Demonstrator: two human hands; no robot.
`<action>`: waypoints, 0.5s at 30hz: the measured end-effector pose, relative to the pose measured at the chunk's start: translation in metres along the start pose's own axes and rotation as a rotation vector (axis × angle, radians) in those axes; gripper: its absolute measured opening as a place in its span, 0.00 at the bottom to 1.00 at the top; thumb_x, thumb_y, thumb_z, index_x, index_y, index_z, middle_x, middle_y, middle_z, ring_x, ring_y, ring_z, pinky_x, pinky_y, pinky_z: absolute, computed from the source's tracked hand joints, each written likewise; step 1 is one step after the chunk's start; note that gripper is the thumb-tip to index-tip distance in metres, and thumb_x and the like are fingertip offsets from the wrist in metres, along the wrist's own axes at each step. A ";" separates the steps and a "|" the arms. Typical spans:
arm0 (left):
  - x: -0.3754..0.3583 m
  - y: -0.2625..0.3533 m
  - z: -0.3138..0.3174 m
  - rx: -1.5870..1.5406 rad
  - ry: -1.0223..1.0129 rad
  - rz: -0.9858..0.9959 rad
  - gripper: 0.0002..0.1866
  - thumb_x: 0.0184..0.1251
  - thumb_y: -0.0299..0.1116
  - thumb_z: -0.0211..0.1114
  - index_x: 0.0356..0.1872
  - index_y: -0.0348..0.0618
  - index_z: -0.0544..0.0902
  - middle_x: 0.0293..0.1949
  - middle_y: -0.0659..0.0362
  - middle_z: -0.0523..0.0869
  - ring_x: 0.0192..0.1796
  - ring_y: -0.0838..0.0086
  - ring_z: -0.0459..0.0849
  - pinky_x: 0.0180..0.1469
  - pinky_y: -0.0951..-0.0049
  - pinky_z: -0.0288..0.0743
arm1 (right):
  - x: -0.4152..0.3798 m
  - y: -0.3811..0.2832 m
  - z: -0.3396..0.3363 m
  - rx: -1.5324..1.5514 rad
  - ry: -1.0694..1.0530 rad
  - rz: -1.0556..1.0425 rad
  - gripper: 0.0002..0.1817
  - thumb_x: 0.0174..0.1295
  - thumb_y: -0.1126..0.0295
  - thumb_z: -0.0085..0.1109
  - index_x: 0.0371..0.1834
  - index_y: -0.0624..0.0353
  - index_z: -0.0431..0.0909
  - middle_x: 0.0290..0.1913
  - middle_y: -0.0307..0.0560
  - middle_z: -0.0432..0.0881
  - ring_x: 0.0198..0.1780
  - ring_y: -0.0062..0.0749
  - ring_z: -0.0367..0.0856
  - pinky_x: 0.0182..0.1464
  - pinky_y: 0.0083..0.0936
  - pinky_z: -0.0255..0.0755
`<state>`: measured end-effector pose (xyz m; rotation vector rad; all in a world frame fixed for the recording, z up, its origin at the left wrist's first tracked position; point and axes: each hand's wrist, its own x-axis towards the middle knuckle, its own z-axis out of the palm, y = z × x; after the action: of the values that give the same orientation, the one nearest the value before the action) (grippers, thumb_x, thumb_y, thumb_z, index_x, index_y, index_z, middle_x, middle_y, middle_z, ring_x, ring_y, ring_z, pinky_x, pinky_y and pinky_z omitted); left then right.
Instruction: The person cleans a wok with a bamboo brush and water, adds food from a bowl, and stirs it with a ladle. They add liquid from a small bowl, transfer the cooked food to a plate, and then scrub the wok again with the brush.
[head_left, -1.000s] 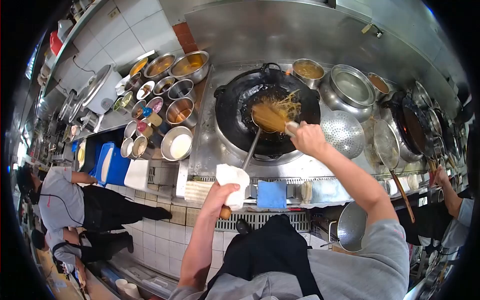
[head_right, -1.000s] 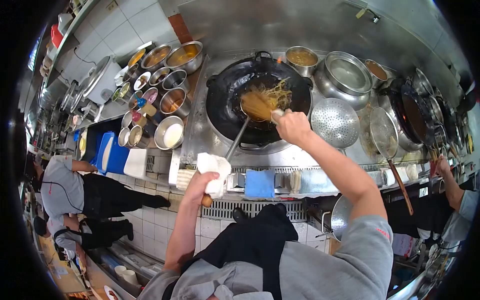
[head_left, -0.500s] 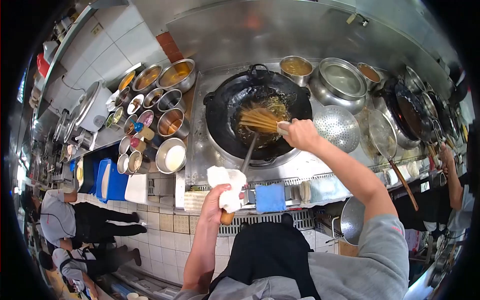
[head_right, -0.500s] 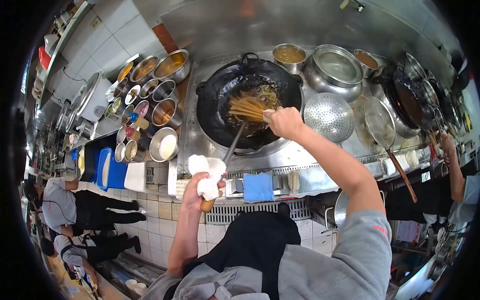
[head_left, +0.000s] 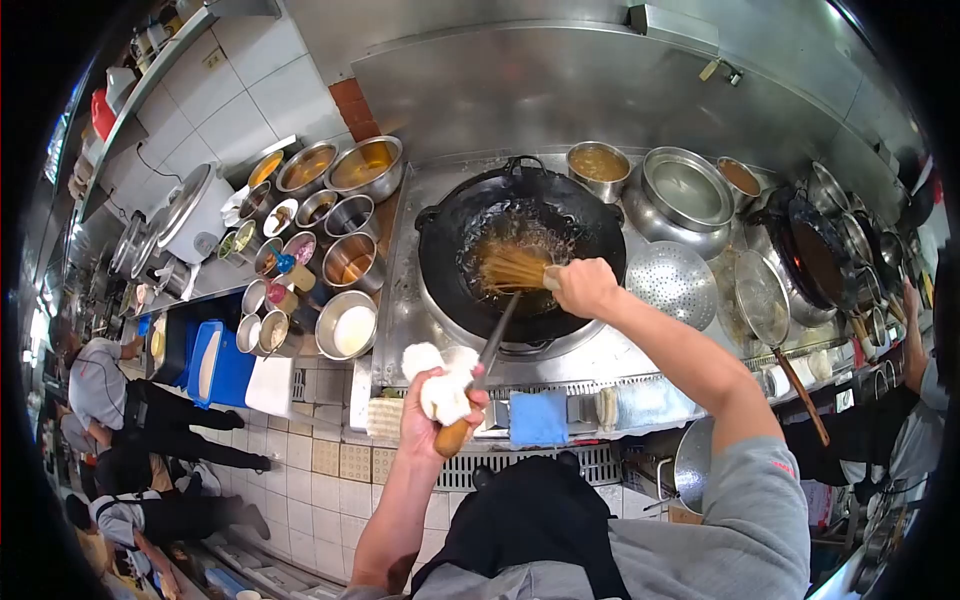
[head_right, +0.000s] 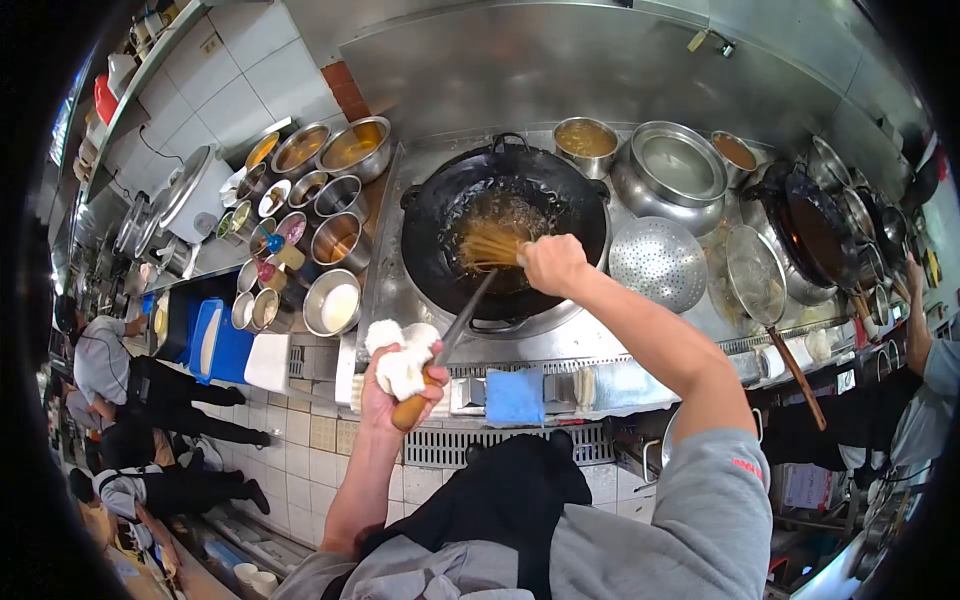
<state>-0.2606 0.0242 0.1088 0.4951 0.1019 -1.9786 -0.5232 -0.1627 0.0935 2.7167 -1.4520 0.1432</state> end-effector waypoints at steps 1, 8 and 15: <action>0.000 0.003 0.001 -0.092 -0.019 -0.001 0.25 0.67 0.45 0.58 0.59 0.39 0.74 0.53 0.48 0.82 0.40 0.60 0.77 0.29 0.67 0.73 | 0.007 0.001 -0.008 0.000 0.003 0.060 0.09 0.56 0.68 0.57 0.37 0.56 0.83 0.28 0.53 0.85 0.32 0.44 0.87 0.33 0.38 0.81; -0.002 0.015 0.009 0.091 0.013 -0.022 0.25 0.66 0.42 0.60 0.59 0.37 0.73 0.52 0.47 0.83 0.37 0.60 0.81 0.30 0.67 0.76 | 0.006 -0.002 0.001 -0.047 0.105 -0.001 0.06 0.54 0.69 0.57 0.29 0.56 0.83 0.29 0.54 0.85 0.30 0.42 0.87 0.30 0.35 0.80; -0.001 0.013 0.001 0.782 0.190 0.109 0.24 0.61 0.32 0.63 0.58 0.33 0.74 0.48 0.44 0.86 0.36 0.65 0.88 0.36 0.68 0.85 | -0.021 0.009 -0.001 -0.084 0.008 0.071 0.09 0.56 0.67 0.56 0.37 0.56 0.83 0.29 0.51 0.86 0.32 0.40 0.88 0.32 0.40 0.80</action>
<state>-0.2491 0.0192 0.1124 1.1599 -0.5907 -1.8085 -0.5423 -0.1499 0.0921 2.5977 -1.5169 0.0940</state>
